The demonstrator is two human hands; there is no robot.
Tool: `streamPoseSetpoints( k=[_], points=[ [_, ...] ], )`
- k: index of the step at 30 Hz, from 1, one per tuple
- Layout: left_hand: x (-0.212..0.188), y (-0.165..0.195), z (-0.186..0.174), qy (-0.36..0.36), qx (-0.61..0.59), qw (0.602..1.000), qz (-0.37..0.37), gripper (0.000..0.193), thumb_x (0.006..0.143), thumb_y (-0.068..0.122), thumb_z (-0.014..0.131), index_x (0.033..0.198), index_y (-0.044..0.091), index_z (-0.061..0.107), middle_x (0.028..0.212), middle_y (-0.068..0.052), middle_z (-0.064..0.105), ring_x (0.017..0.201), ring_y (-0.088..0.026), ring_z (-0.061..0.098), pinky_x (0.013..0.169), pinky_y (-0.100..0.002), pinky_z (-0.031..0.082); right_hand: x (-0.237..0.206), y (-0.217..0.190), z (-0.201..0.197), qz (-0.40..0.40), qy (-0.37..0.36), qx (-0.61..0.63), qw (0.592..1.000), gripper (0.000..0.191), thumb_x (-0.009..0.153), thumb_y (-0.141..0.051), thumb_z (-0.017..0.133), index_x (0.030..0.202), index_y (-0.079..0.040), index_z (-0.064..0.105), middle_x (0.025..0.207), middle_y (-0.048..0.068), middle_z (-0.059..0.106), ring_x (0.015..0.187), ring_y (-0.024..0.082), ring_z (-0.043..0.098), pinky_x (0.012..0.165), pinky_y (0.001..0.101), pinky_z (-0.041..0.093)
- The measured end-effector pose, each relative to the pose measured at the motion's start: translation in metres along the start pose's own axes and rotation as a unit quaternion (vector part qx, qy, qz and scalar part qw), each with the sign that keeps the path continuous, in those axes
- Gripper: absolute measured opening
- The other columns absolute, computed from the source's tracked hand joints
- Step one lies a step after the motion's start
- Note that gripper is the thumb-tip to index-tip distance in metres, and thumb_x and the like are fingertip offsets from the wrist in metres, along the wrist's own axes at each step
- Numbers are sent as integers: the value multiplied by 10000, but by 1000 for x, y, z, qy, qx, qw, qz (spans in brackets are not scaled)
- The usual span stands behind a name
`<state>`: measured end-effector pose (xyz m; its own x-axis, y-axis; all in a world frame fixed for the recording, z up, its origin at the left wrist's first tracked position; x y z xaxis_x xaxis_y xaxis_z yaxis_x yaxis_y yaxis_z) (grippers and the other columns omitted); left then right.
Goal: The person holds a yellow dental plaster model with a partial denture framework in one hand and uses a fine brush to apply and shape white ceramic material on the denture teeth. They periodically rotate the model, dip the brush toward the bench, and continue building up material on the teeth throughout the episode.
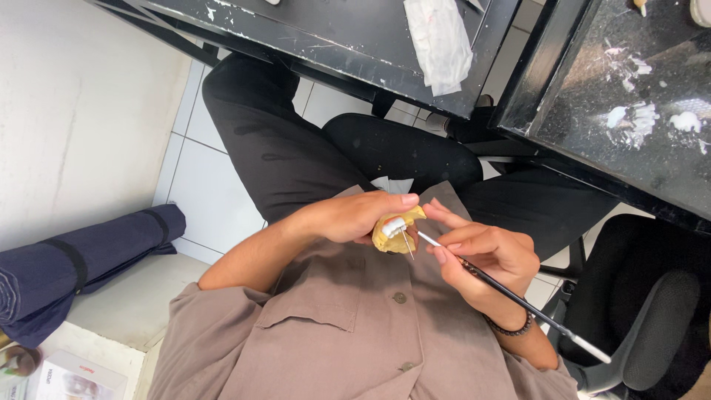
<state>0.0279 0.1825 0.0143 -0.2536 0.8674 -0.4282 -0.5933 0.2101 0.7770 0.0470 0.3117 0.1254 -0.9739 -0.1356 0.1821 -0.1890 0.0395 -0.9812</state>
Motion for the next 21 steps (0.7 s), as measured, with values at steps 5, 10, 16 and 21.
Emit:
streamPoseSetpoints(
  k=[5, 10, 16, 21],
  points=[
    [-17, 29, -12, 99, 297, 949, 41, 761, 1052, 598, 234, 866, 61, 740, 669, -109, 667, 624, -239, 617, 621, -392, 482, -4, 4, 0, 42, 5, 26, 999, 158, 885, 140, 683, 869, 4, 605, 805, 135, 718, 843, 195, 768, 1164, 613, 555],
    [-22, 44, -10, 126, 374, 919, 15, 706, 1015, 597, 263, 844, 115, 750, 648, -64, 689, 629, -265, 677, 585, -426, 505, -4, 9, 1, 68, 3, 13, 998, 179, 905, 123, 688, 834, -4, 585, 804, 139, 739, 829, 175, 769, 1135, 589, 580],
    [-25, 51, -12, 144, 411, 900, -13, 698, 998, 614, 298, 782, 133, 756, 594, -23, 690, 584, -249, 691, 547, -425, 515, -5, 13, 2, 82, 10, -3, 997, 189, 918, 104, 700, 818, -7, 585, 806, 143, 740, 845, 178, 775, 1115, 565, 594],
    [-24, 49, -14, 151, 417, 896, -17, 699, 994, 631, 307, 774, 141, 754, 580, -19, 687, 572, -244, 695, 532, -419, 517, -6, 14, 4, 72, 7, -16, 997, 182, 927, 105, 694, 823, 0, 588, 796, 131, 733, 839, 176, 774, 1127, 565, 590]
  ],
)
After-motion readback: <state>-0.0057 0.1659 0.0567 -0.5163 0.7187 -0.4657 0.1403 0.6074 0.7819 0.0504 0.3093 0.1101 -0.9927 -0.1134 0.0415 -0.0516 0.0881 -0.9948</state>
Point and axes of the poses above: each hand's wrist, its own x-axis towards the middle knuckle, its own z-axis out of the palm, y = z × x, the point moved 9 cm from there along x, towards the middle knuckle
